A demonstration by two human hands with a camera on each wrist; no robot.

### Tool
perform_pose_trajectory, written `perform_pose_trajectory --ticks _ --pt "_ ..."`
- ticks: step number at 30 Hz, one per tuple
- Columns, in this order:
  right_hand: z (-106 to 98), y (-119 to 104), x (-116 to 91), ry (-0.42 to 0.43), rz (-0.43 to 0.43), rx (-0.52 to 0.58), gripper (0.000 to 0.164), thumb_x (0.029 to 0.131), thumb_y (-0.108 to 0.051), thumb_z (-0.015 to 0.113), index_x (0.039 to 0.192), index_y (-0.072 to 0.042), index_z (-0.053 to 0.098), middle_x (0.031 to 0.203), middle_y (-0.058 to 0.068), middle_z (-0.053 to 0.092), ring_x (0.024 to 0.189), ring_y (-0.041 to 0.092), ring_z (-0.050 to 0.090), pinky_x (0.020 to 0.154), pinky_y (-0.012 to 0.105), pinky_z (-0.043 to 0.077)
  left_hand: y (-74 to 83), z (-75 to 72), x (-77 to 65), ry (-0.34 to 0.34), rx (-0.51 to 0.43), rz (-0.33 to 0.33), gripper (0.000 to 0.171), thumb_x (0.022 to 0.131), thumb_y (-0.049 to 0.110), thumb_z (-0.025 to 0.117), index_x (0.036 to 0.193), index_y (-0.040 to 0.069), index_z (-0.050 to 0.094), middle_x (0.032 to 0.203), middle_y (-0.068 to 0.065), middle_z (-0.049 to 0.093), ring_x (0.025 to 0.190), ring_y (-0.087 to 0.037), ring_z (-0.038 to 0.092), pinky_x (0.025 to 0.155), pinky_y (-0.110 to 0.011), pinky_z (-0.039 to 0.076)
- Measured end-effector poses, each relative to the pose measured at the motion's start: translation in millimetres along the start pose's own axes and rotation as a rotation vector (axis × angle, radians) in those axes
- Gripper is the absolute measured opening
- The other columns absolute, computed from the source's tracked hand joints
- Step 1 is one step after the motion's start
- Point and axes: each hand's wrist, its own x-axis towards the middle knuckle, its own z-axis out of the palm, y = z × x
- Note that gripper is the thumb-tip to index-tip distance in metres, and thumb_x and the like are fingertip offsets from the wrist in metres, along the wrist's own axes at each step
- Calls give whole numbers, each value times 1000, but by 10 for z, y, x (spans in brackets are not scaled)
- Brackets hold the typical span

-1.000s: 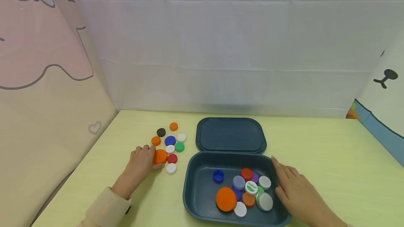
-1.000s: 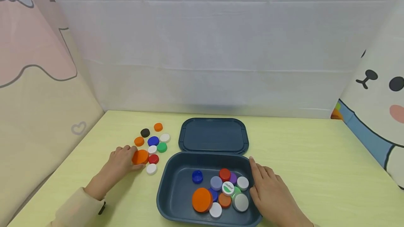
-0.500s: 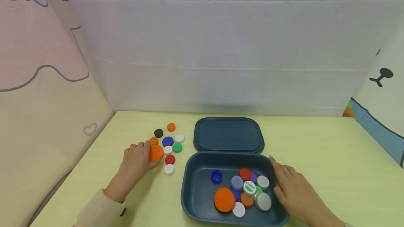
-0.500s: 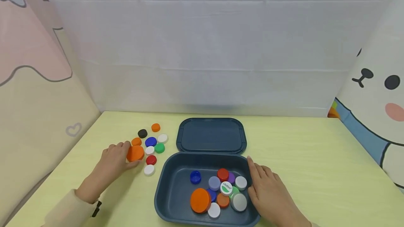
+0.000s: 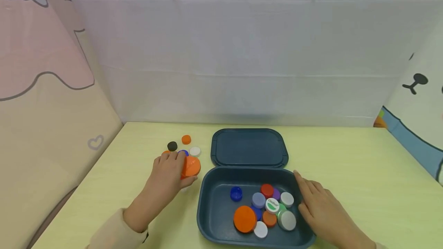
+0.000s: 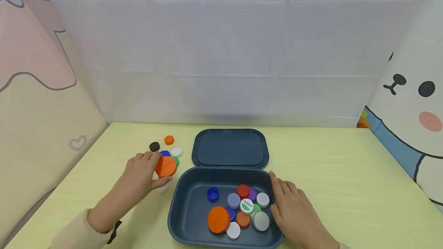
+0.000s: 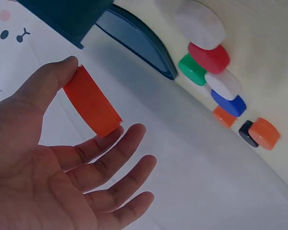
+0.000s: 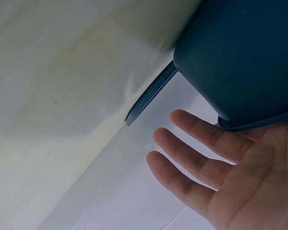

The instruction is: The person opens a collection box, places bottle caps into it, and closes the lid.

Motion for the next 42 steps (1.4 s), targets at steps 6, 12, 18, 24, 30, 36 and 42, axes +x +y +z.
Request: perform_pose_trajectory --ticks 6,12,18,24,30,36,42 --pt "-4 -8 -3 -3 5 5 63 85 -21 56 140 -4 31 125 12 54 112 29 50 89 51 44 234 -63 -7 -31 -29 58 56 63 44 79 93 6 50 82 -5 52 84 -28 50 76 -38 41" --pt "-9 2 0 -2 3 11 63 84 -21 56 139 -3 32 125 12 54 111 29 51 88 50 44 457 -68 -36 -77 -72 113 56 67 45 76 100 7 53 88 -6 54 83 -25 47 77 -37 40" --pt "-7 1 -4 -5 10 18 62 85 -21 55 140 -4 32 126 12 53 112 28 51 88 49 45 640 -4 -75 -175 -64 151 60 70 51 72 107 7 54 98 -9 57 95 -27 49 87 -41 43" --pt "-9 -6 -4 -10 13 25 62 85 -21 55 140 -4 31 127 11 53 111 27 51 87 48 46 751 114 -107 -251 6 200 61 70 56 68 108 9 55 98 -7 56 99 -26 48 90 -39 42" --pt "-15 -8 -1 -13 10 35 62 85 -21 55 140 -4 31 127 11 53 111 28 51 87 49 46 798 197 -138 -289 50 213 61 70 58 67 107 11 55 95 -5 54 97 -24 46 89 -38 42" --pt "-25 -17 0 -29 19 48 62 86 -21 55 141 -5 30 128 12 52 112 28 50 88 50 46 805 263 -162 -298 117 239 63 69 59 67 109 12 57 94 -6 55 94 -23 46 92 -39 41" --pt "-29 -17 0 -57 35 55 63 86 -22 54 141 -5 29 128 12 52 113 29 50 89 51 45 812 296 -168 -288 187 270 60 67 58 70 103 12 58 91 -5 56 91 -24 46 93 -39 39"
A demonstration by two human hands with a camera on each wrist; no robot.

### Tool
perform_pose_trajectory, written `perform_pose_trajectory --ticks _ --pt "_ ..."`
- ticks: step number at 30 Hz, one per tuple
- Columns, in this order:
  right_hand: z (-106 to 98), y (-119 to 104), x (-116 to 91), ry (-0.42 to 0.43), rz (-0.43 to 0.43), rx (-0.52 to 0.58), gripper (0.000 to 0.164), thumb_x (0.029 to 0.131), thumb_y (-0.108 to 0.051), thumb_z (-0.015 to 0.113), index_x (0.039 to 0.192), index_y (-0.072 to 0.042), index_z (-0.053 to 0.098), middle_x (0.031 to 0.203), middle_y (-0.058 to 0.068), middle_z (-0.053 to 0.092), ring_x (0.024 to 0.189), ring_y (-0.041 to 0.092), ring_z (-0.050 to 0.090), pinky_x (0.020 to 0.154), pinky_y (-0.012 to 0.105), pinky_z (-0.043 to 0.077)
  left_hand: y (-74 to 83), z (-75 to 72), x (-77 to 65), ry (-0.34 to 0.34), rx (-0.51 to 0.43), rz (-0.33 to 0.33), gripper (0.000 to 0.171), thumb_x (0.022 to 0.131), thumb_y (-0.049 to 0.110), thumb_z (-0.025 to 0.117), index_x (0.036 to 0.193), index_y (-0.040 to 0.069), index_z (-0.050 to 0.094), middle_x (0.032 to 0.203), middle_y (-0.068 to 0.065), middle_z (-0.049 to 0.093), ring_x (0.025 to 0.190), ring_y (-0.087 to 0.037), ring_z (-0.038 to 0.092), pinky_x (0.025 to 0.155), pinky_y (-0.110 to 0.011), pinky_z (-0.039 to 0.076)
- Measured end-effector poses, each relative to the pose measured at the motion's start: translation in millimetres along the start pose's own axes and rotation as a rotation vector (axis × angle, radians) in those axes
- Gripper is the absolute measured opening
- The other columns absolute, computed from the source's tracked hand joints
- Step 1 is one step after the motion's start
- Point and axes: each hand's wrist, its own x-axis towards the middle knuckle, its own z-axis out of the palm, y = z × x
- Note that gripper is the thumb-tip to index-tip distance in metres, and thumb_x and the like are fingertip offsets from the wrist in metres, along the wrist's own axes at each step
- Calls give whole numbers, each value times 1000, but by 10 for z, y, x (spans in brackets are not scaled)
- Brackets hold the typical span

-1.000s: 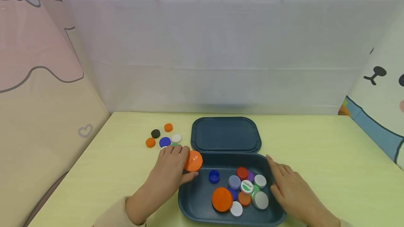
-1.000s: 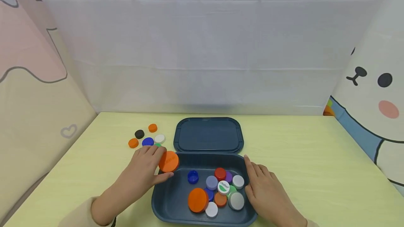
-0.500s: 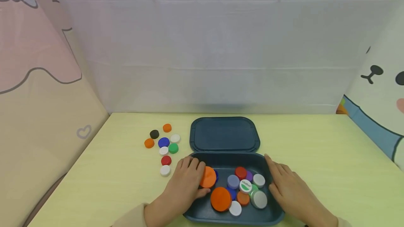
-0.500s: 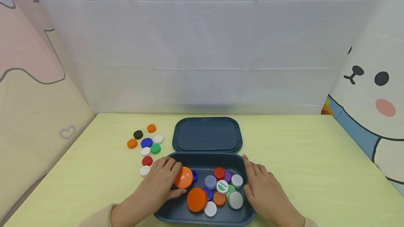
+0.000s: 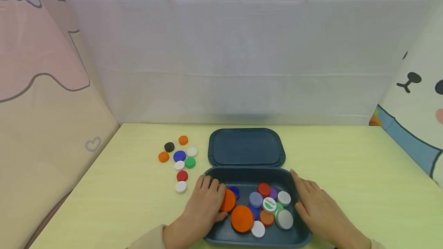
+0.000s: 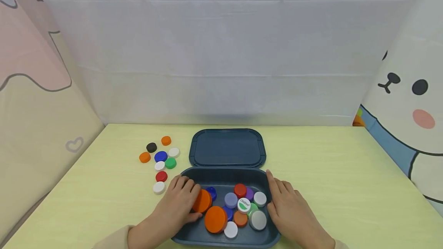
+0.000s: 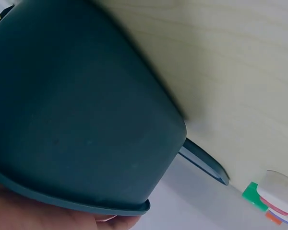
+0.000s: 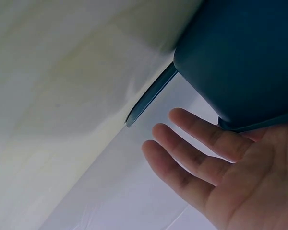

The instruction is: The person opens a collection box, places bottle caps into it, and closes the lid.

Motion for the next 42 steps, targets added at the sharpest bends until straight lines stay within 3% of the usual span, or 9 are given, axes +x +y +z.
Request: perform_pose_trajectory --ticks 11,21,26,32,35,42 --pt "16 12 4 -4 -2 -3 64 86 -22 54 141 -4 28 128 13 52 112 29 51 89 51 45 -9 -93 -18 -24 -6 -19 63 69 62 65 110 14 58 95 -5 57 95 -24 47 93 -39 41" --pt "21 13 3 -23 8 -1 64 87 -23 53 142 -5 27 129 13 51 113 30 50 90 51 44 -177 -206 -76 194 -59 -85 54 74 52 67 107 11 56 97 -7 56 99 -26 49 90 -39 42" --pt "23 12 3 -21 7 0 64 86 -22 54 142 -5 27 129 13 51 113 29 50 90 51 45 -336 -173 -110 345 -36 -126 50 73 48 70 100 9 55 91 -7 55 92 -27 48 82 -36 40" --pt "19 6 3 -18 7 3 64 87 -23 53 142 -5 26 129 14 51 112 29 50 89 51 45 -538 -91 -148 424 -17 -194 51 69 46 74 95 7 53 82 -8 52 87 -29 50 78 -38 41" --pt "17 8 1 -13 3 3 63 87 -22 53 142 -5 27 129 13 51 113 29 50 89 51 45 -618 -35 -164 396 -34 -252 49 68 44 75 90 6 53 79 -8 51 87 -31 51 77 -40 41" --pt "23 15 3 -7 0 5 64 86 -21 53 142 -5 27 130 13 51 113 29 50 89 50 46 -728 107 -202 232 -72 -376 49 68 42 76 91 4 56 79 -13 54 86 -34 52 76 -44 44"
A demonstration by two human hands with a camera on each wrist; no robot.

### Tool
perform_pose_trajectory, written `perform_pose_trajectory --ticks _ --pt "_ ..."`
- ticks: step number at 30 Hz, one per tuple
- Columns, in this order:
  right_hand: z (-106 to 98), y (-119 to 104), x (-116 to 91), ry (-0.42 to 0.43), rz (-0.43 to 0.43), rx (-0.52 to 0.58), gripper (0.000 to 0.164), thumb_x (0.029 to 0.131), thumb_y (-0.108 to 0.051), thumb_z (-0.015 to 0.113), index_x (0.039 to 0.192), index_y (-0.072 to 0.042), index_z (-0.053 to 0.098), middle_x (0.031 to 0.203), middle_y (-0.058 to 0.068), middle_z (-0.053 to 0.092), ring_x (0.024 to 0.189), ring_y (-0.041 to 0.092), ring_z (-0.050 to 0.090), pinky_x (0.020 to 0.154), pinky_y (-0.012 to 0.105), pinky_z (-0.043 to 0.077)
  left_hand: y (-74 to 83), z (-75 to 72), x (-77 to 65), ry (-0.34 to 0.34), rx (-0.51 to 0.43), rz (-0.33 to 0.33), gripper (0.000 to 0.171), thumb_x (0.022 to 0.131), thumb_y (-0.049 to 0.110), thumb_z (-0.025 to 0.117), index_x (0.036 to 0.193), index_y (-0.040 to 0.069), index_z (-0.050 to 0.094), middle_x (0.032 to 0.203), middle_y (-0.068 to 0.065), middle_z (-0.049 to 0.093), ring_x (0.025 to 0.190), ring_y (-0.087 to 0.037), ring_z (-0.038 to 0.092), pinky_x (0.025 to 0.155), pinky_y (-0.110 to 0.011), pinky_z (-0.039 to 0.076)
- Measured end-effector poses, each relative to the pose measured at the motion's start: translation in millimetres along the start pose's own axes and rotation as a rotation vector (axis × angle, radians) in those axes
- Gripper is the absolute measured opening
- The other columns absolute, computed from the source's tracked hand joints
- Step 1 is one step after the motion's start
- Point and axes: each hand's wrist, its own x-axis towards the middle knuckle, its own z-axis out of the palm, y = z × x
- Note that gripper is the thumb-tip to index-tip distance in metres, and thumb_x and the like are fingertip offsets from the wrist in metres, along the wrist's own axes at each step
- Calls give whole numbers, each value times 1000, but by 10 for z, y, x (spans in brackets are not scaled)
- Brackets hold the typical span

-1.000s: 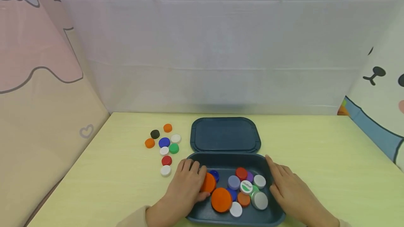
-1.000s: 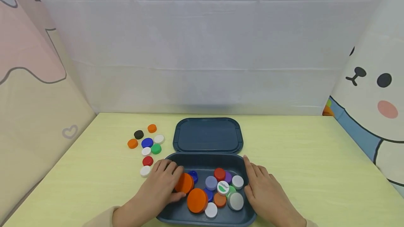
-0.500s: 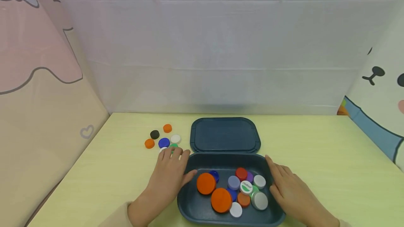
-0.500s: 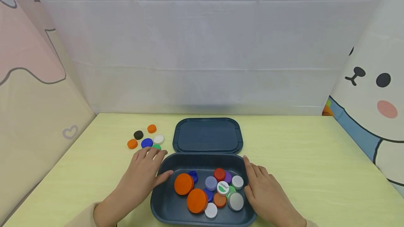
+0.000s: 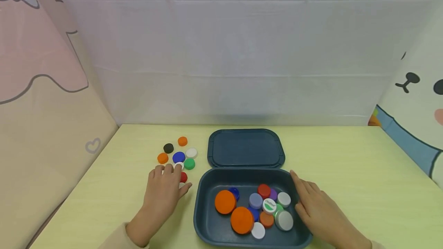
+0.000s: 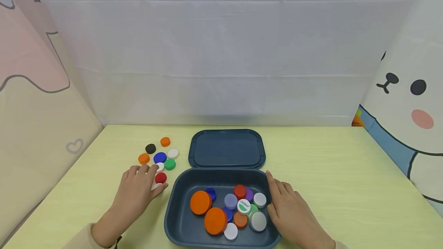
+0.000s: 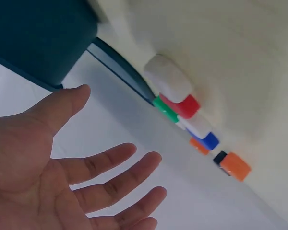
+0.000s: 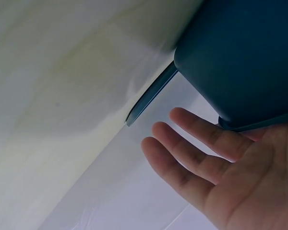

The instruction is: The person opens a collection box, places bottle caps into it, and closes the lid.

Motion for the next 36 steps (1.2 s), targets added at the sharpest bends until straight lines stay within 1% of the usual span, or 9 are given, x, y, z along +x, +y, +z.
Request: perform_pose_trajectory --ticks 2,6,12,14,21,31,36 --pt "-1 -2 2 -7 3 4 64 87 -21 53 142 -5 27 130 13 50 113 29 50 89 50 45 -24 24 -7 -47 11 -23 50 68 43 76 93 4 57 79 -14 55 85 -35 52 76 -44 44" --pt "5 1 -1 6 -5 8 64 87 -20 53 142 -5 26 132 14 48 115 29 49 91 51 45 -65 63 -18 -123 32 -51 52 68 44 75 94 2 58 77 -14 55 80 -34 51 73 -44 44" --pt "9 -1 -7 11 -11 1 64 87 -21 54 142 -5 26 133 14 47 117 29 48 92 51 44 -88 116 -21 -207 32 -73 54 66 43 77 97 2 61 76 -14 56 76 -32 51 71 -43 45" --pt "7 -4 -7 5 -9 1 65 87 -21 54 142 -4 26 134 14 46 117 30 47 93 51 43 -92 139 -22 -226 29 -74 55 66 42 77 99 2 61 76 -13 56 76 -31 50 71 -43 45" --pt "-2 -7 -4 13 -17 -14 65 86 -21 55 142 -4 27 133 15 47 118 30 47 92 51 43 -95 207 -27 -226 15 -52 54 66 41 78 99 2 62 75 -12 56 73 -29 49 68 -41 45" --pt "-15 -22 -8 2 -8 -14 65 86 -22 55 142 -4 26 133 14 46 117 30 47 92 51 44 -92 192 -40 -237 28 -36 47 67 38 78 93 3 62 72 -11 54 72 -28 48 68 -40 44" --pt "-14 -26 -10 20 -15 -16 64 86 -20 55 141 -3 27 132 14 47 117 29 47 91 50 44 -90 199 -40 -241 33 -31 44 68 38 77 89 3 62 71 -10 53 71 -28 48 68 -40 44"
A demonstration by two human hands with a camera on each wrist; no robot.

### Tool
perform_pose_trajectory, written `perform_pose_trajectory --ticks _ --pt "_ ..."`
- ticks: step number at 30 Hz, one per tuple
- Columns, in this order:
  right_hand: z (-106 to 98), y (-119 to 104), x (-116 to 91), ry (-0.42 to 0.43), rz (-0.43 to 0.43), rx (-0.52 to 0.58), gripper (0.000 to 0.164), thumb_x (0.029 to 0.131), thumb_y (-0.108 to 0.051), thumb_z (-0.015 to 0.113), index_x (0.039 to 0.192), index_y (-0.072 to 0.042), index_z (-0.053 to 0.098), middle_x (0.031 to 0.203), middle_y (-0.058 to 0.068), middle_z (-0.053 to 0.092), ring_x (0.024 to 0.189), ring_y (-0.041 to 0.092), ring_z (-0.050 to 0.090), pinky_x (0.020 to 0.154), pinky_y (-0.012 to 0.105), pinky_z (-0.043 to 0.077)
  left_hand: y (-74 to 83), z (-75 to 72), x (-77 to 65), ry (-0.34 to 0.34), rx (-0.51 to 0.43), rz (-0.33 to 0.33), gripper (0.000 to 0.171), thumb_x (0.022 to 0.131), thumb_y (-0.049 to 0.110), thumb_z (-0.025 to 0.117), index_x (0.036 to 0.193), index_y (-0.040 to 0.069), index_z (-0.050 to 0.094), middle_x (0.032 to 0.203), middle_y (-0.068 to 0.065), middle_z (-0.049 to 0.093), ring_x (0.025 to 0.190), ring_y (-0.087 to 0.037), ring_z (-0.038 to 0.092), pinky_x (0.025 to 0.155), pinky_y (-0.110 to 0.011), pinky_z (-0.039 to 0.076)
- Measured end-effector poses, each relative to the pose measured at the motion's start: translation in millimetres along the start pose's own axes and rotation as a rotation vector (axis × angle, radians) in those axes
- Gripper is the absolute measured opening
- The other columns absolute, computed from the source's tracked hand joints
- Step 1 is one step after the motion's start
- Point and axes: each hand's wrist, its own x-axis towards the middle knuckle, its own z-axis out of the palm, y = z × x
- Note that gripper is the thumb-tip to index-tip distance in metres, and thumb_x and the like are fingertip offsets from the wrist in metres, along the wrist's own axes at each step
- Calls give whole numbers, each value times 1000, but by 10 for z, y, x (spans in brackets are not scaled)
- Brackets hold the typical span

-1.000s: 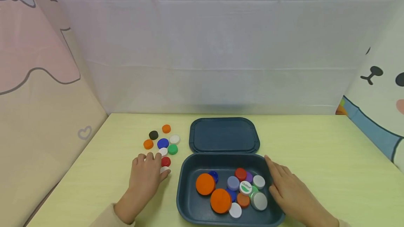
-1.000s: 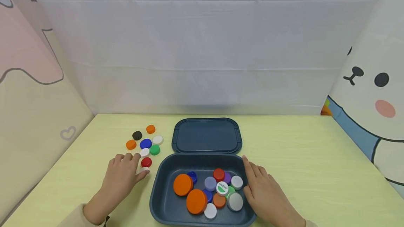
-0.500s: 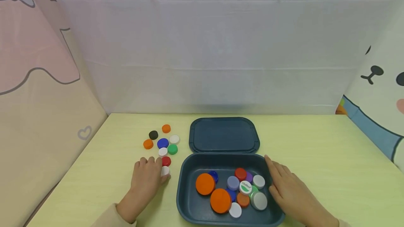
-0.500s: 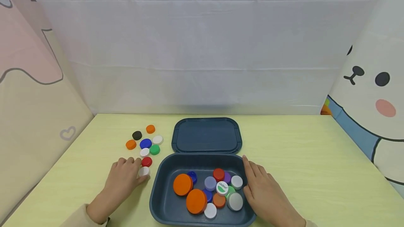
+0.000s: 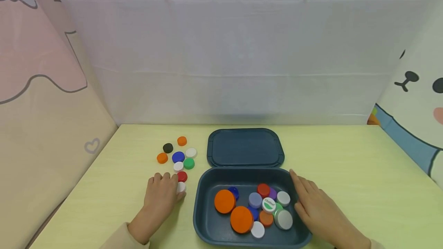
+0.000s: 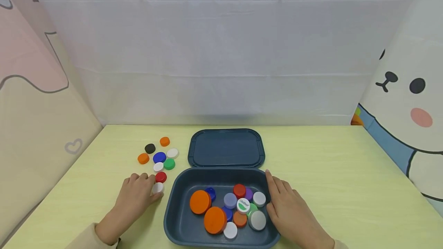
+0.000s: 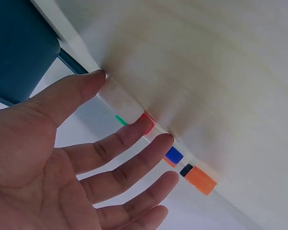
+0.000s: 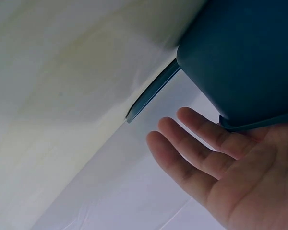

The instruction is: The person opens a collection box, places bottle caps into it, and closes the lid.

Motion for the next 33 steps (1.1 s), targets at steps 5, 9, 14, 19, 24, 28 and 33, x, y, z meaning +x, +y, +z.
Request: perform_pose_trajectory --ticks 5,9,14,19,24,28,33 --pt "1 1 -7 12 -5 -1 63 86 -20 54 141 -3 28 132 14 47 116 29 48 91 50 45 6 -4 2 -3 4 -1 44 69 39 76 89 3 62 71 -10 53 71 -28 47 68 -40 44" --pt "4 5 -13 28 -18 -2 64 86 -20 55 141 -3 28 132 14 48 116 29 48 90 50 45 18 -26 -3 34 14 6 44 69 38 76 90 2 62 71 -10 53 71 -27 47 67 -39 44" --pt "-5 9 -11 34 -30 6 63 86 -19 55 141 -3 28 132 14 48 116 29 48 90 50 45 43 -83 -16 90 7 14 44 71 38 74 93 2 62 75 -11 56 74 -28 49 68 -40 44" --pt "-8 10 -10 27 -26 9 64 86 -19 55 141 -3 28 132 14 48 116 29 48 90 50 45 99 -188 -42 135 -7 27 43 71 39 74 91 3 61 77 -11 57 78 -30 51 71 -41 45" --pt "-7 9 -8 25 -27 1 64 86 -19 55 141 -3 27 132 14 47 116 29 48 90 49 45 194 -353 -72 157 -20 45 44 72 39 73 92 2 62 80 -11 58 82 -30 52 73 -41 45" --pt "-9 9 -7 14 -21 -4 64 86 -19 55 141 -3 27 132 14 47 116 28 48 90 49 45 268 -429 -73 234 -6 77 41 71 37 75 85 2 59 76 -11 56 79 -29 51 71 -39 45" --pt "0 13 -8 17 -22 -2 64 86 -19 55 141 -3 27 131 14 47 116 28 47 90 49 45 331 -482 -71 316 13 99 40 69 34 77 79 2 54 73 -11 55 78 -30 51 70 -38 45"
